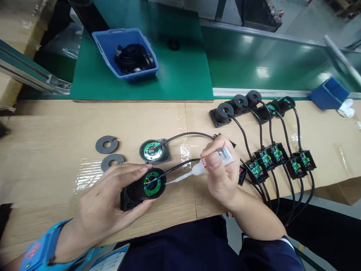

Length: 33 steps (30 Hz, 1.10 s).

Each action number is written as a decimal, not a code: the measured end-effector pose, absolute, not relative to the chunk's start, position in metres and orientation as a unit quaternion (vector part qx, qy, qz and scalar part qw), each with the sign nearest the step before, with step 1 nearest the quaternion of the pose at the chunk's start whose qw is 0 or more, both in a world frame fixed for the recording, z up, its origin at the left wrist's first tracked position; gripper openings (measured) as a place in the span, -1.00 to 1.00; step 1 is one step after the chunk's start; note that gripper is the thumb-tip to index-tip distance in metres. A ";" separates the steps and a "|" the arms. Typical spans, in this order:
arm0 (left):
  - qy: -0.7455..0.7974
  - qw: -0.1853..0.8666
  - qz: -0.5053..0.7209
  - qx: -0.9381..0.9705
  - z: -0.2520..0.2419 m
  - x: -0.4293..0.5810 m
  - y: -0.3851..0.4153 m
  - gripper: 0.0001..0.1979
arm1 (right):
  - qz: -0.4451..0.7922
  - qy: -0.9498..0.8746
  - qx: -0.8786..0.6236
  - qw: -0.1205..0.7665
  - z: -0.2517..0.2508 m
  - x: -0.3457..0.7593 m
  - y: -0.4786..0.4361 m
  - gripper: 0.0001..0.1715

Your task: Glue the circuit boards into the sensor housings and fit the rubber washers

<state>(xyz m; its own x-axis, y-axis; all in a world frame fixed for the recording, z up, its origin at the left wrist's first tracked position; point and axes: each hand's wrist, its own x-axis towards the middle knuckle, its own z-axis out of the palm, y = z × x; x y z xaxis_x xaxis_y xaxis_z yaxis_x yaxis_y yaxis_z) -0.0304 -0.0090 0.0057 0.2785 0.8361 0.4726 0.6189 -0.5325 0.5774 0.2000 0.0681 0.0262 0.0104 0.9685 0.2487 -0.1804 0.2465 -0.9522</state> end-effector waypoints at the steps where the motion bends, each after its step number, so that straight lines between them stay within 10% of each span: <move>1: 0.460 0.139 0.382 0.789 0.007 -0.030 -0.009 -0.52 | 0.471 -0.532 -0.377 0.594 0.026 0.200 0.066 -0.57; 33: 0.465 0.117 0.364 0.798 0.014 -0.027 -0.009 -0.58 | 0.421 -0.662 -0.358 0.506 0.021 0.199 0.056 -0.74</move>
